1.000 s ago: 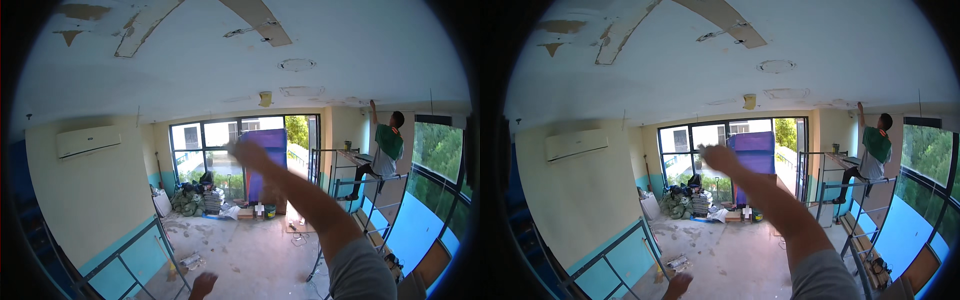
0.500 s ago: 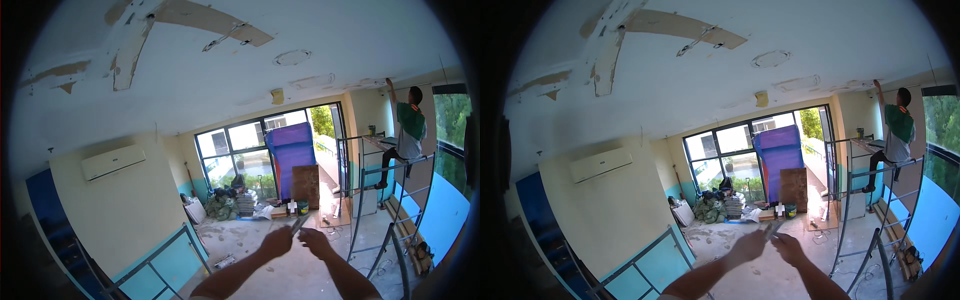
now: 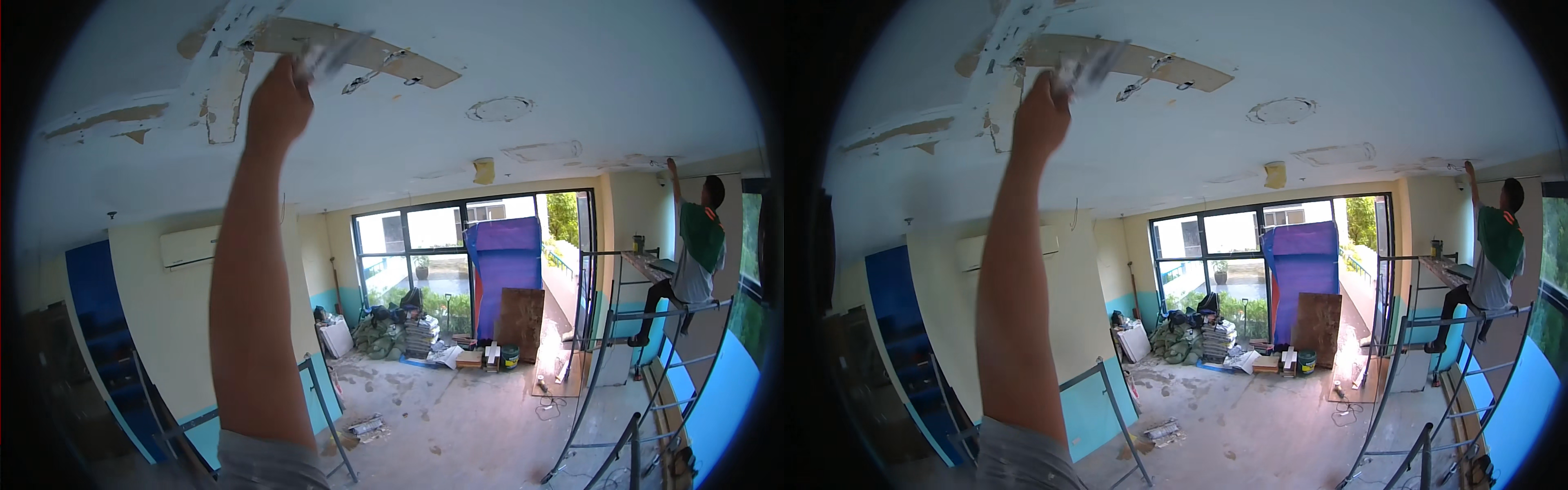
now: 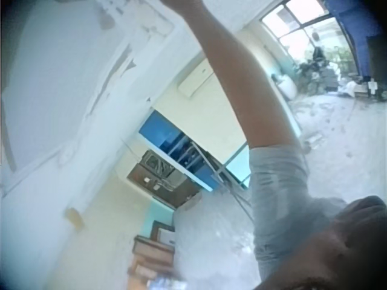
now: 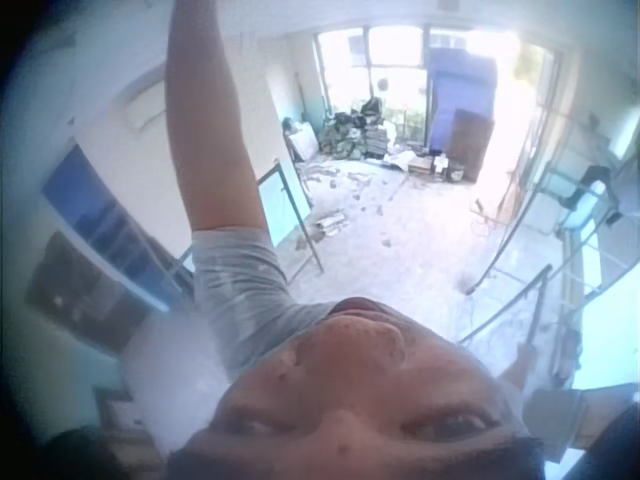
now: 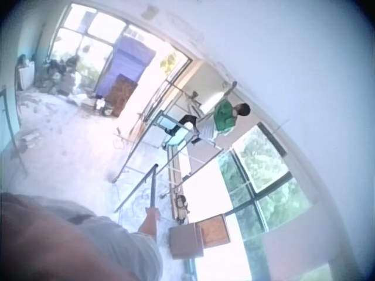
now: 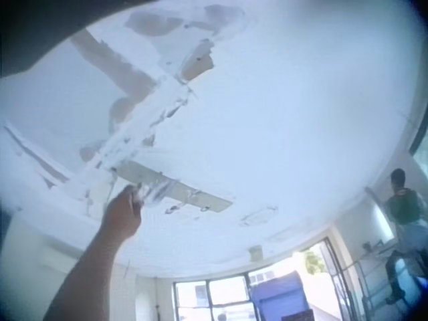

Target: The person scrapes the ceiling with a putty knife, applies mesh drywall tape to the ceiling seams by hand, and spreads compound over the tape using putty knives.

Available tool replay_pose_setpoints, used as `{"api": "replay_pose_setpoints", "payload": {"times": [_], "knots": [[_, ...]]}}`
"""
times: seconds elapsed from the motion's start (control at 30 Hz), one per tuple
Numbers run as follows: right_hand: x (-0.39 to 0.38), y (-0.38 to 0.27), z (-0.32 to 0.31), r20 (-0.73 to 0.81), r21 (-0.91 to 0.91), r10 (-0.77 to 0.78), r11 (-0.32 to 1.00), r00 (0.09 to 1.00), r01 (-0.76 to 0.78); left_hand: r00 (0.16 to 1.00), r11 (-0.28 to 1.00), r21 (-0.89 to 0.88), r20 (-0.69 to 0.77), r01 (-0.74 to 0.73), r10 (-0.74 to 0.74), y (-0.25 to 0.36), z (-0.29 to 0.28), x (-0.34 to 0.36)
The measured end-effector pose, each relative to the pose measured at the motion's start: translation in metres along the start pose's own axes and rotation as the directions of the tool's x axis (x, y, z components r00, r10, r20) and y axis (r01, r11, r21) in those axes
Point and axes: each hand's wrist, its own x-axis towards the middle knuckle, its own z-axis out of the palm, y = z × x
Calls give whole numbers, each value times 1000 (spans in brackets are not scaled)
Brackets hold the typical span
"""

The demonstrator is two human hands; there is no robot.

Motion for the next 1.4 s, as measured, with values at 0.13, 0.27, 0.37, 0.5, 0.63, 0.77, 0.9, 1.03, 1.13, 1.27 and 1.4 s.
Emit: {"api": "replay_pose_setpoints", "payload": {"times": [0.13, 0.27, 0.37, 0.5, 0.63, 0.77, 0.9, 1.03, 1.13, 1.27, 1.4], "knots": [[-3, -51, -29, 25, 166, -201, 967, 979, 195, 992, 987, 99, -24, -123, 126, 5, 6, 54], [-15, -128, -53, 30, 346, -439, 847, 898, 403, 969, 981, 121, 215, -150, 122, 42, 43, 68], [-26, -160, -71, 23, 421, -536, 771, 844, 478, 966, 992, 111, 257, -52, 22, 71, 56, 50], [-30, -192, -82, 14, 483, -627, 686, 779, 544, 990, 979, 151, 42, -137, 132, 11, 21, 56], [-27, -195, -89, 24, 485, -633, 685, 774, 544, 996, 990, 139, 95, -16, 2, 4, -18, 57], [-26, -196, -87, 40, 487, -629, 690, 776, 535, 994, 978, 203, 105, -57, 36, 14, 0, 57], [-23, -199, -86, 51, 501, -637, 682, 769, 532, 997, 990, 138, 76, 21, -32, 12, -14, 59], [-30, -217, -87, 54, 549, -696, 620, 716, 561, 988, 976, 182, 117, -119, 99, 27, -4, 61], [-37, -231, -91, 50, 585, -740, 566, 671, 580, 993, 997, 79, 115, -18, 8, 66, 0, 61], [-54, -254, -95, 35, 641, -815, 463, 578, 613, 996, 997, 81, 95, -12, 5, 81, -16, 73], [-83, -288, -100, 8, 696, -900, 318, 437, 643, 940, 924, 254, 260, -286, 220, 68, 11, 53]]}}
